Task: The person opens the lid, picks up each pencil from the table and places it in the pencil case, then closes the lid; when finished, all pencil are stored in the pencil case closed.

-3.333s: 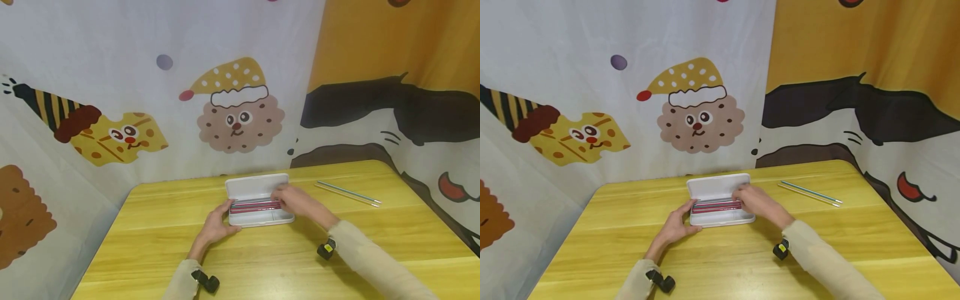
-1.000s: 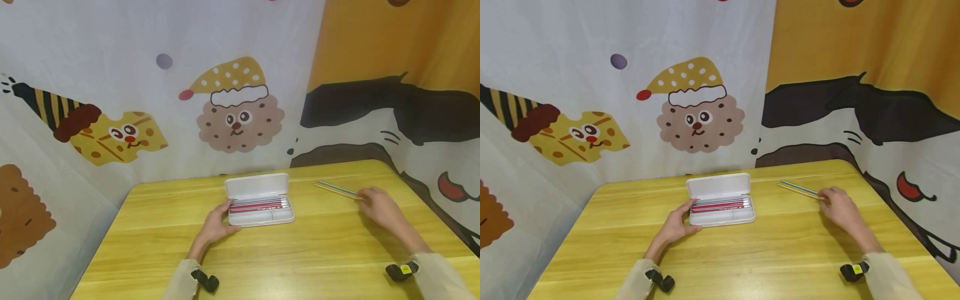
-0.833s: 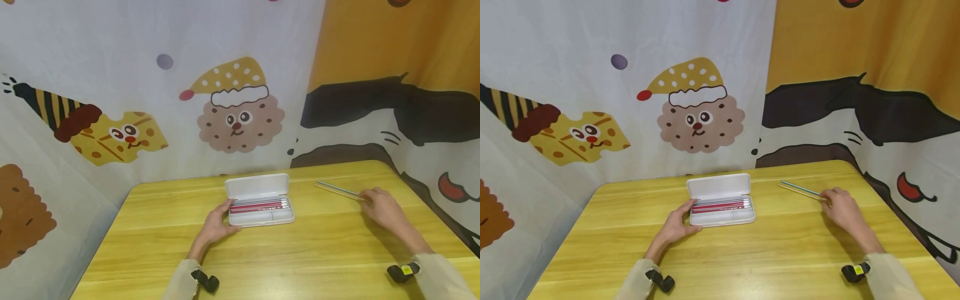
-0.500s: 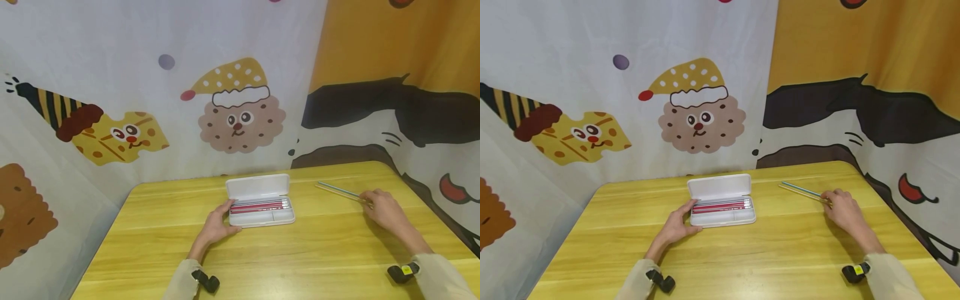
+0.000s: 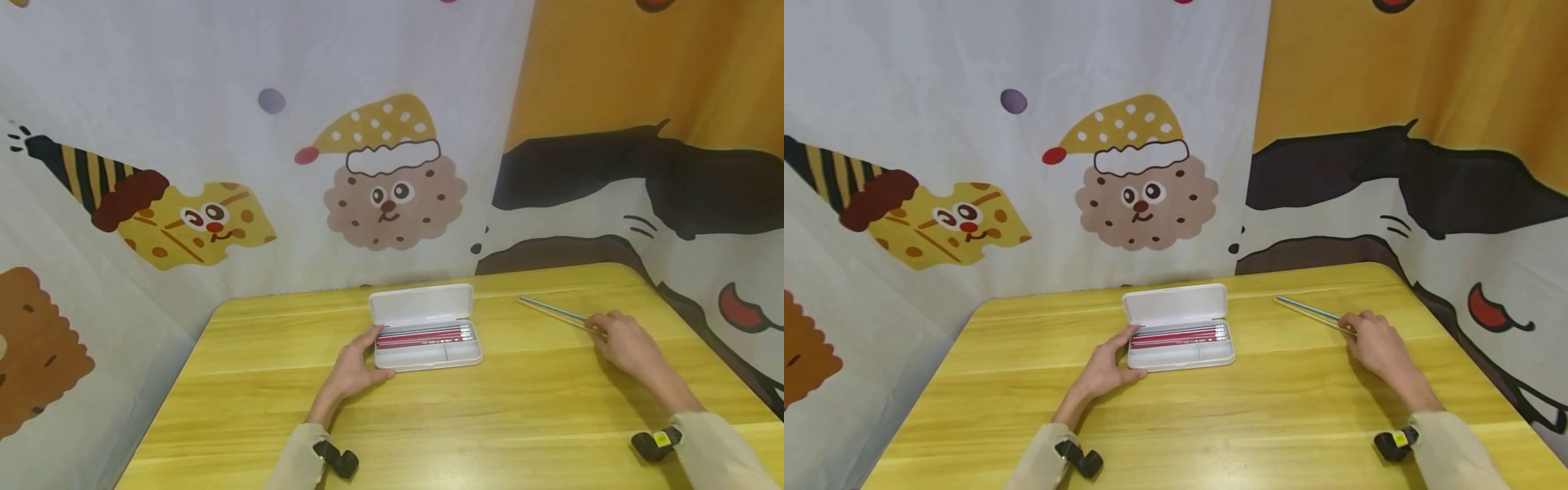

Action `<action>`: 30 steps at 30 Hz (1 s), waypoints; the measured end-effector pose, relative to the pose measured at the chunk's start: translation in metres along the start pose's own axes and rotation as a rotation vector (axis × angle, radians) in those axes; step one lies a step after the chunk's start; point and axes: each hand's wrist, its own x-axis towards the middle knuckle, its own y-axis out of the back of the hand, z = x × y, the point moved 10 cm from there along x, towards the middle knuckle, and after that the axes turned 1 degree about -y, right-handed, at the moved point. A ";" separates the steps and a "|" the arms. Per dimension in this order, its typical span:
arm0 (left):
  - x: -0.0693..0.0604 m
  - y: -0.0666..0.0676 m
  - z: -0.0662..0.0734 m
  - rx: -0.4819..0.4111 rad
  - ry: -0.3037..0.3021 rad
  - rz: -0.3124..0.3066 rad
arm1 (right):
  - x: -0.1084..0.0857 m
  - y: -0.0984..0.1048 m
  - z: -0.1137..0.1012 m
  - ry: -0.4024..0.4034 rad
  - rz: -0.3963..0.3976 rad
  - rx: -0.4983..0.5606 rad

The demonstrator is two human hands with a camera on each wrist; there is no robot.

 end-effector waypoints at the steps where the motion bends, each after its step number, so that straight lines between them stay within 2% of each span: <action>1: 0.000 0.000 0.000 -0.001 -0.001 0.001 | 0.000 -0.001 0.000 -0.002 -0.007 0.005; 7: 0.001 0.000 0.002 -0.009 -0.010 0.001 | 0.001 -0.005 0.003 -0.006 -0.040 0.018; 15: 0.001 -0.001 0.001 -0.010 -0.002 -0.003 | 0.001 -0.008 0.002 0.029 -0.060 0.025; 20: 0.000 -0.002 0.001 -0.027 0.000 -0.009 | 0.000 -0.006 -0.004 0.065 -0.036 0.040; 27: 0.000 -0.001 0.002 -0.037 -0.010 -0.005 | 0.001 0.002 -0.021 0.166 0.041 0.047; 30: 0.000 -0.001 0.002 -0.035 -0.010 -0.002 | 0.003 0.004 -0.026 0.185 0.045 0.053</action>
